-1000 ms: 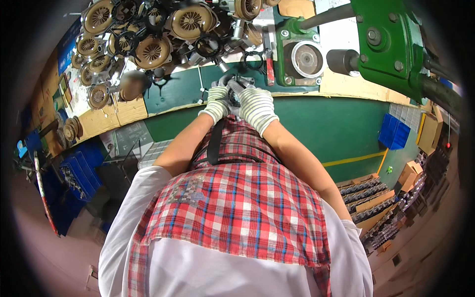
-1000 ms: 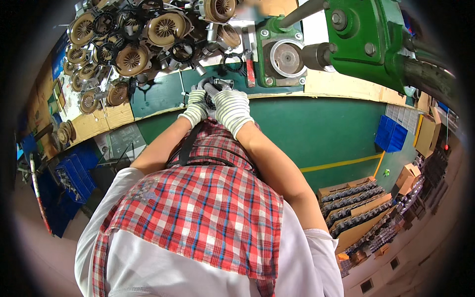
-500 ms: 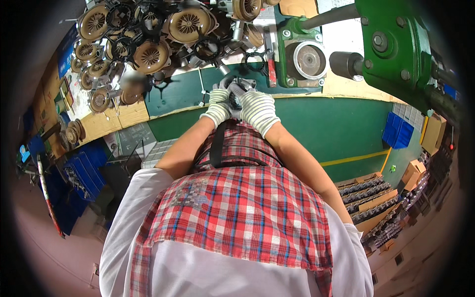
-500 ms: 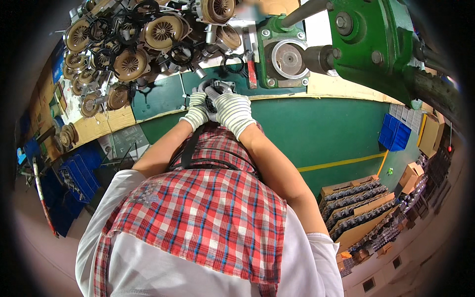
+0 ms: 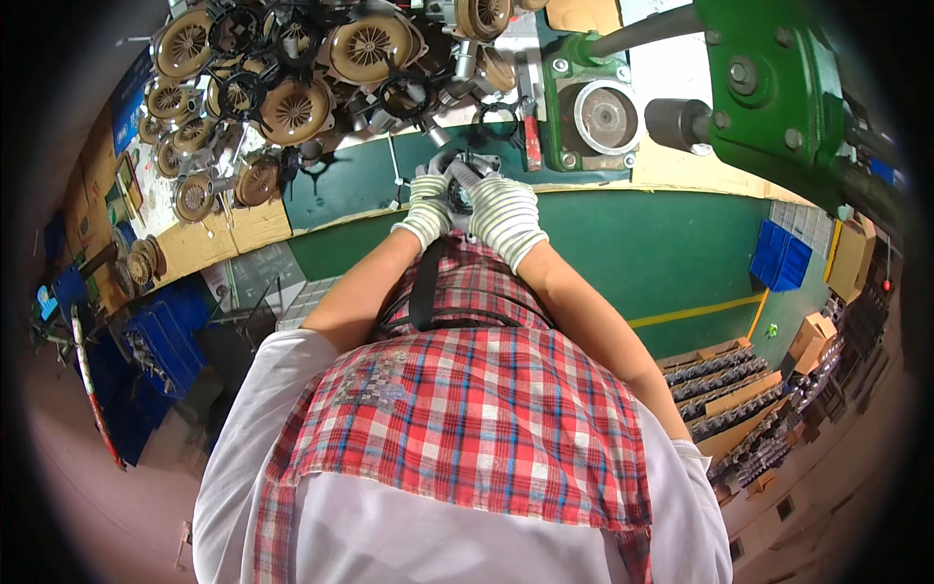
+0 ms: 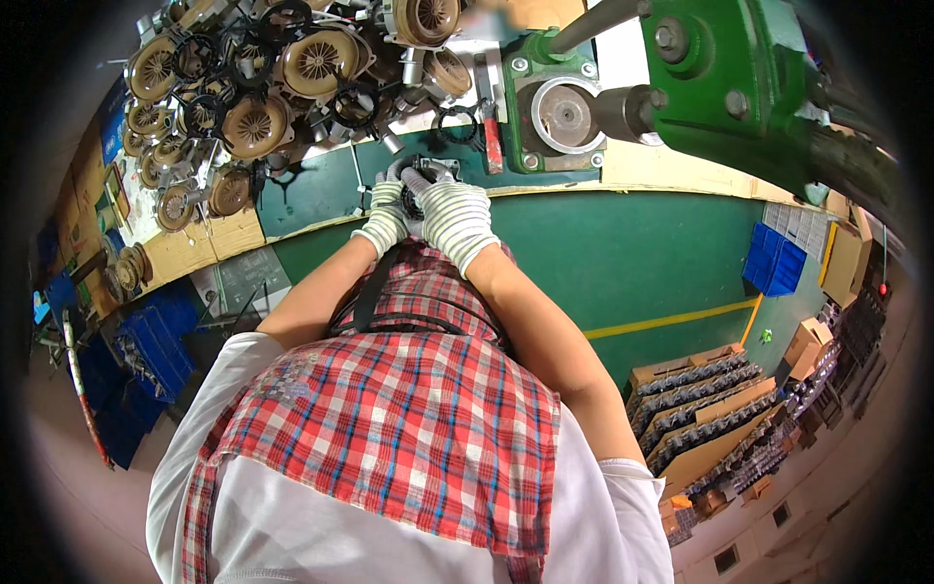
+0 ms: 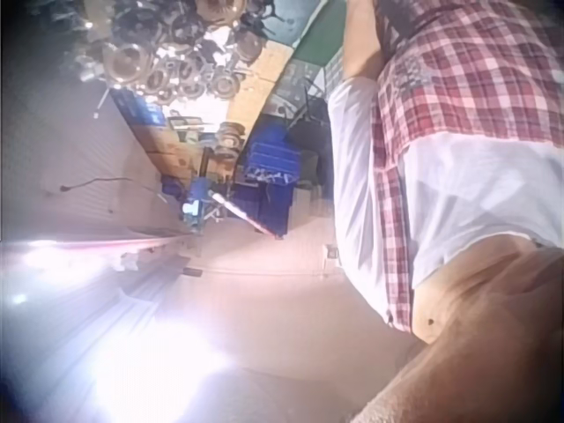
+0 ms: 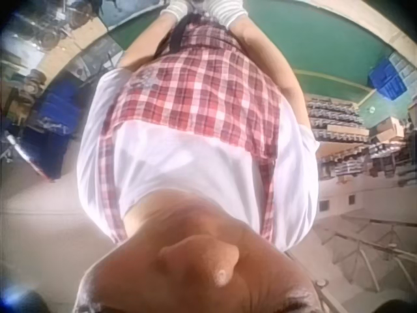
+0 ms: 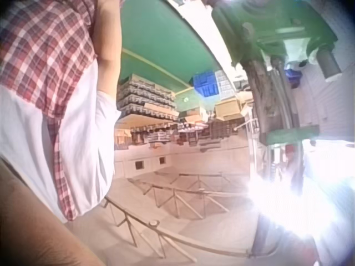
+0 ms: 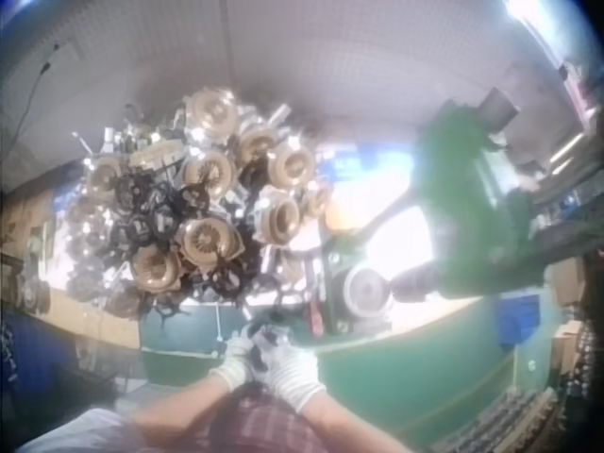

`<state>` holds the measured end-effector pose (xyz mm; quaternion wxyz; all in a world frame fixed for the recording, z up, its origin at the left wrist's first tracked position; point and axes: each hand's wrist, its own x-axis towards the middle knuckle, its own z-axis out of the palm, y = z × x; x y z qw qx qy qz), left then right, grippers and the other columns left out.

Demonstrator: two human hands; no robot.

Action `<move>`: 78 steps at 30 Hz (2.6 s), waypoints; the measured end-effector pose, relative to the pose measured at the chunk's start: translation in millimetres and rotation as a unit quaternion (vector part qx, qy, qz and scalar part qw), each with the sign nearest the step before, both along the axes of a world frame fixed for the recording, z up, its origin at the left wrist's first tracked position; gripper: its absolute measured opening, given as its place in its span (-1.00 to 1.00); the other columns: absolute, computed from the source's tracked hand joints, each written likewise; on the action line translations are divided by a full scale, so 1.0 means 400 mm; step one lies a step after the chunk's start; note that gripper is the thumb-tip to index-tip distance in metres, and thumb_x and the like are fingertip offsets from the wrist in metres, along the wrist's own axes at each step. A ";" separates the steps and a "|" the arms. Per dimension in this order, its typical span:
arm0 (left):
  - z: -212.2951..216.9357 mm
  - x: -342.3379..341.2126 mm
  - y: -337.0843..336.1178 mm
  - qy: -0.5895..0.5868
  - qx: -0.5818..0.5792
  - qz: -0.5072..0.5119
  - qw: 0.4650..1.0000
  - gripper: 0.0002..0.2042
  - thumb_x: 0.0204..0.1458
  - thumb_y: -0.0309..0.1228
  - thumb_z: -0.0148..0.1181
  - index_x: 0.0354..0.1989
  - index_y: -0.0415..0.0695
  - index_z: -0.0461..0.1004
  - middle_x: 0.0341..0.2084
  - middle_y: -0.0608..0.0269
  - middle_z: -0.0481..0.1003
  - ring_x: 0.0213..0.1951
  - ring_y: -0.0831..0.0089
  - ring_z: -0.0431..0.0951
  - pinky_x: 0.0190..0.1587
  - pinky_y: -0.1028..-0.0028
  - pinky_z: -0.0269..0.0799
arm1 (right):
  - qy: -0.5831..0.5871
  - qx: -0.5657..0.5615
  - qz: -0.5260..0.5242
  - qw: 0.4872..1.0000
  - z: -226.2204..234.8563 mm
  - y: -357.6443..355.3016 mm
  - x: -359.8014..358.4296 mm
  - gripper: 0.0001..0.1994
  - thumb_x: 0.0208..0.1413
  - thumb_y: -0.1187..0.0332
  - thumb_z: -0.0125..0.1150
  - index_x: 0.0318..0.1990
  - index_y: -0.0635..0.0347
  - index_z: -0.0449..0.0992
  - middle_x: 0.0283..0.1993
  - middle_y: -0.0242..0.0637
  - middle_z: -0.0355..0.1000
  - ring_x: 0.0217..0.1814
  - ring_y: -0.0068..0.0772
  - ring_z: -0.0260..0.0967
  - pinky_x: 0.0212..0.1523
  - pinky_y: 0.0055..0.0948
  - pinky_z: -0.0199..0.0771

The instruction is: The person retrieves black plastic components from a cardboard box and places them on a workbench. They then use a green press machine to attach these components to metallic fan-like parts, repeating the process for several units.

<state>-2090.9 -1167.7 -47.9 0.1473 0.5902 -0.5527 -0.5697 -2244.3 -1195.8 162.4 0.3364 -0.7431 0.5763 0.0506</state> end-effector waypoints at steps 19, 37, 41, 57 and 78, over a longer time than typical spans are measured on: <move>0.318 -0.466 -0.371 -0.124 -0.353 -0.170 0.912 -0.50 -0.04 -0.24 0.18 0.12 -0.07 0.36 0.05 0.12 0.42 0.13 0.20 0.33 0.29 0.31 0.12 | -0.447 -0.312 -0.374 0.750 0.796 -0.364 -0.748 -0.68 0.25 0.19 0.00 -0.08 0.27 0.48 -0.18 -0.38 0.49 -0.18 -0.53 0.42 -0.05 -0.51 0.40; 0.248 -0.518 -0.430 -0.140 -0.357 -0.170 0.908 -0.29 -0.06 -0.13 0.21 0.30 -0.07 0.15 0.24 0.00 0.20 0.32 0.07 0.07 0.38 0.26 -0.10 | 0.235 -0.390 -0.263 0.851 1.000 0.382 -0.612 -0.68 0.28 0.27 -0.04 0.03 0.32 0.45 -0.24 -0.30 0.50 -0.26 -0.48 0.45 -0.24 -0.40 0.47; 0.303 -0.566 -0.387 -0.065 -0.328 -0.189 0.924 -0.29 -0.07 -0.15 0.24 0.29 -0.09 0.17 0.22 0.00 0.23 0.30 0.10 0.09 0.39 0.27 -0.12 | 0.288 -0.122 -0.397 0.863 0.745 0.452 -0.523 -0.69 0.18 0.30 0.13 0.04 0.21 0.42 -0.25 -0.03 0.50 -0.28 -0.11 0.52 -0.23 -0.24 0.51; 0.431 -0.559 -0.373 0.481 0.349 0.283 0.753 -0.64 0.28 -0.42 -0.35 0.16 -0.16 0.28 0.07 0.14 0.40 0.08 0.25 0.43 0.06 0.16 0.48 | 0.070 -0.174 -0.427 0.884 0.395 0.306 -0.612 -0.70 0.06 0.22 0.17 -0.11 0.16 0.35 -0.52 0.01 0.45 -0.48 0.12 0.45 -0.45 -0.10 0.44; 0.569 -0.617 -0.329 -0.123 -0.375 -0.175 0.902 -0.52 -0.10 -0.26 0.24 0.05 -0.12 0.39 -0.01 0.01 0.37 0.03 0.10 0.38 0.03 0.22 0.34 | 0.493 -0.469 -0.105 0.725 1.131 0.160 -0.619 -0.74 0.11 0.29 0.23 -0.08 0.17 0.45 -0.31 -0.13 0.52 -0.37 -0.22 0.50 -0.38 -0.31 0.49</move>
